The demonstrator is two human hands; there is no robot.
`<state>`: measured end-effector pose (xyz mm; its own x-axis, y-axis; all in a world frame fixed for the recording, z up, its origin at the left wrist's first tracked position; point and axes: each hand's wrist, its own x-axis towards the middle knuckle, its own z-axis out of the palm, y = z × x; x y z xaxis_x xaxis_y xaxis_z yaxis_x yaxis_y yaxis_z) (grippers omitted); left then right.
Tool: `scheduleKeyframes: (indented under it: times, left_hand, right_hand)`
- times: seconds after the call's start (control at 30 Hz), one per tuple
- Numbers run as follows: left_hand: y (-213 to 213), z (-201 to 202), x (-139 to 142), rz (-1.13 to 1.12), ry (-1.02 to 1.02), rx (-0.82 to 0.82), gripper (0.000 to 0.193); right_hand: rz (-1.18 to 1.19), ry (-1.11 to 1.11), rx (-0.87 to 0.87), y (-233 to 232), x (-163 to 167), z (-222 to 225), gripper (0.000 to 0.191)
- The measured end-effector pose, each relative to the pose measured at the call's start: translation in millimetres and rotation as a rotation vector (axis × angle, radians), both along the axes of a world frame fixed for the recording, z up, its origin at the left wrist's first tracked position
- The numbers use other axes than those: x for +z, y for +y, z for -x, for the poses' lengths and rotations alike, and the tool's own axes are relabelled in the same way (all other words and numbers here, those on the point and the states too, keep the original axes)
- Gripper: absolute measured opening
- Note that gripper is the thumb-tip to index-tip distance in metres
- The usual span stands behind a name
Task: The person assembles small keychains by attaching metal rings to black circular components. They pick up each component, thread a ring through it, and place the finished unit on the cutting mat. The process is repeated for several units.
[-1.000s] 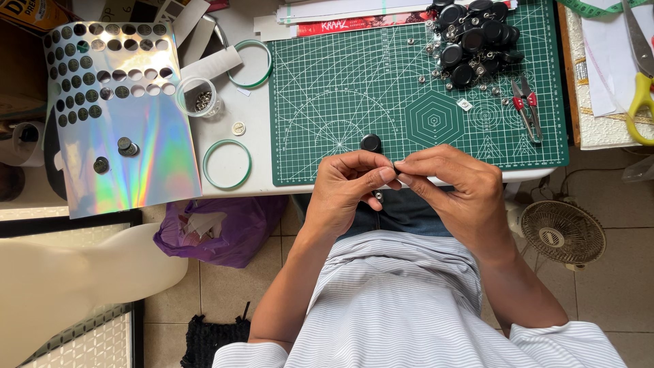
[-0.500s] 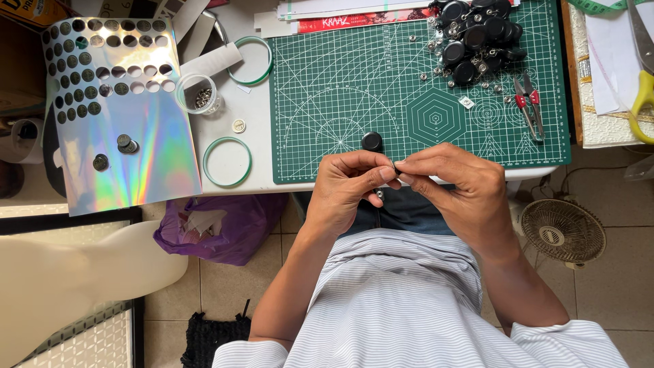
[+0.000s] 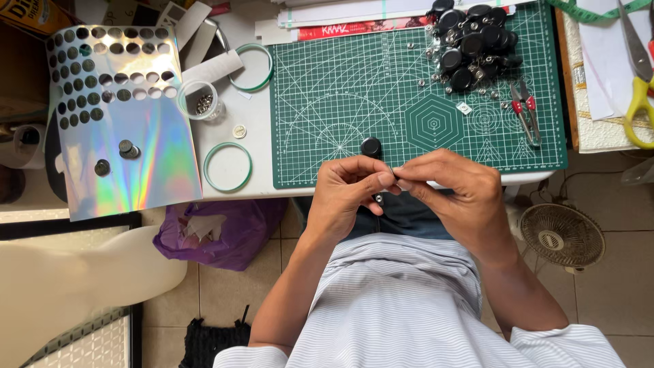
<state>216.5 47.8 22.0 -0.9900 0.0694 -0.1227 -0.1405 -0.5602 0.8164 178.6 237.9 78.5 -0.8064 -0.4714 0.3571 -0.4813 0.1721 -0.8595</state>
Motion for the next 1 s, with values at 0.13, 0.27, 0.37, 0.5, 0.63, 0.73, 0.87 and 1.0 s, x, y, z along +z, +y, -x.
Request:
scheduleKeyframes:
  times: [0.13, 0.27, 0.37, 0.5, 0.63, 0.73, 0.87, 1.0]
  left_hand:
    - [-0.1, 0.3, -2.0, 0.006, -0.006, 0.000, 0.016]
    - [-0.4, 0.1, -2.8, 0.011, -0.005, -0.006, 0.017]
    - [0.0, -1.2, -2.2, 0.021, -0.009, -0.009, 0.017]
    - [-0.1, -1.0, -1.6, 0.023, 0.007, -0.009, 0.016]
    - [0.6, -0.5, -1.9, 0.009, 0.029, -0.011, 0.015]
    - [0.9, -0.6, -2.0, 0.008, 0.036, -0.018, 0.015]
    - [1.3, -1.1, -2.2, 0.014, 0.021, -0.015, 0.015]
    - [1.4, -0.4, -2.9, 0.029, 0.042, -0.009, 0.016]
  right_hand:
    - [-0.014, 0.013, -0.002, -0.2, -1.0, 0.7, 0.016]
    - [-0.018, 0.014, -0.014, -0.4, -2.6, 0.7, 0.015]
    - [-0.015, 0.017, -0.014, 0.1, -3.2, 0.2, 0.015]
    - [-0.009, 0.028, -0.005, 0.0, -3.5, 0.4, 0.015]
    - [-0.001, 0.016, -0.005, -0.2, -3.2, 0.4, 0.015]
    - [0.009, 0.008, -0.005, -0.4, -2.7, 0.4, 0.014]
    - [0.012, 0.007, -0.005, -0.3, -3.1, -0.9, 0.014]
    - [0.018, 0.008, 0.002, 0.0, -3.8, -0.1, 0.014]
